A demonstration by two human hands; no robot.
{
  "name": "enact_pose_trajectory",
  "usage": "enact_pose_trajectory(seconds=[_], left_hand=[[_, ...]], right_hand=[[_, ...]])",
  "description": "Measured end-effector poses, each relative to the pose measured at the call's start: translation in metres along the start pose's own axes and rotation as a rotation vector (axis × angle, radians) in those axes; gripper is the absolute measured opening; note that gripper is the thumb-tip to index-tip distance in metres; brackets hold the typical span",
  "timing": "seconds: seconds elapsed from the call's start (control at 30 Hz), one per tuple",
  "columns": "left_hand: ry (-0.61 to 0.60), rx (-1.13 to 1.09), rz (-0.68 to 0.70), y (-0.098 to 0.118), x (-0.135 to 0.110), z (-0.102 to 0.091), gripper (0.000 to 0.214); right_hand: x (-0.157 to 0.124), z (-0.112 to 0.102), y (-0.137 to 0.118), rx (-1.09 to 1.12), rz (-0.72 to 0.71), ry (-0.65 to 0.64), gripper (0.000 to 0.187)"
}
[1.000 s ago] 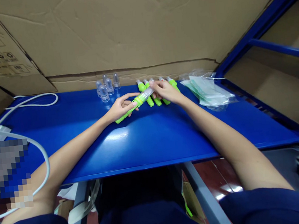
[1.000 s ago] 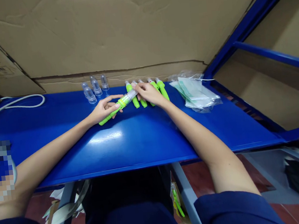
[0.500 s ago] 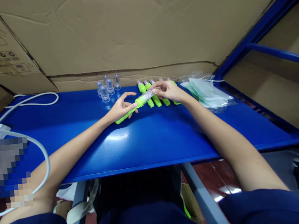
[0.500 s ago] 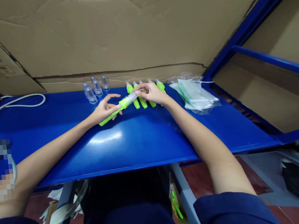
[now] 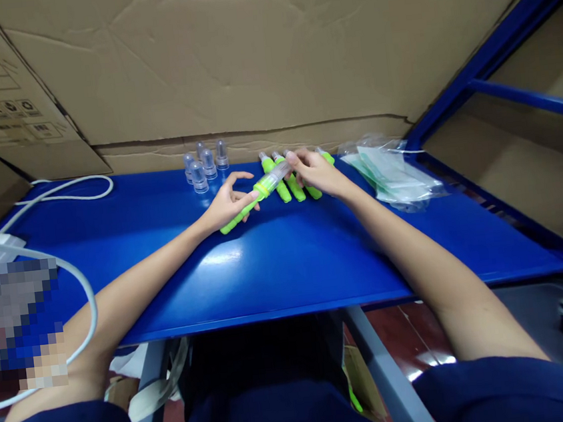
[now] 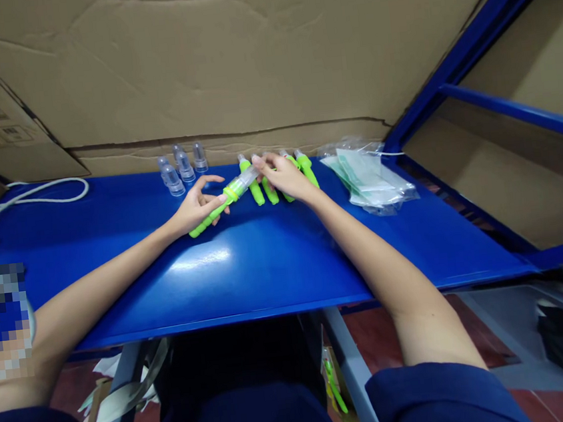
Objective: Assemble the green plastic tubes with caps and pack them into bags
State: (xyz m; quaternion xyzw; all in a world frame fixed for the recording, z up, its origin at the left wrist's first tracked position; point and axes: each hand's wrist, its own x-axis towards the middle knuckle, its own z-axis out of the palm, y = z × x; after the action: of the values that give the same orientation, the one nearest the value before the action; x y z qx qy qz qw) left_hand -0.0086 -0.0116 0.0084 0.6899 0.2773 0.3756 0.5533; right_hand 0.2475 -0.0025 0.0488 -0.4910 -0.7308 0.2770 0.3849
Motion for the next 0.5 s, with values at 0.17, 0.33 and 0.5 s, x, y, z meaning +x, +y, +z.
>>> enact_pose_trajectory(seconds=[0.17, 0.33, 0.5], left_hand=[[-0.026, 0.006, -0.013, -0.0007, -0.0009, 0.0001, 0.067], [0.000, -0.007, -0.012, 0.0009, -0.0015, 0.0020, 0.068], [-0.010, -0.012, -0.011, 0.0040, -0.0027, 0.0032, 0.066]], right_hand=[[-0.0015, -0.0063, -0.0030, 0.121, -0.023, -0.144, 0.070], [-0.0006, -0.0028, -0.0030, 0.075, -0.010, -0.147, 0.077], [0.0022, -0.0027, -0.0045, -0.053, -0.013, -0.110, 0.072]])
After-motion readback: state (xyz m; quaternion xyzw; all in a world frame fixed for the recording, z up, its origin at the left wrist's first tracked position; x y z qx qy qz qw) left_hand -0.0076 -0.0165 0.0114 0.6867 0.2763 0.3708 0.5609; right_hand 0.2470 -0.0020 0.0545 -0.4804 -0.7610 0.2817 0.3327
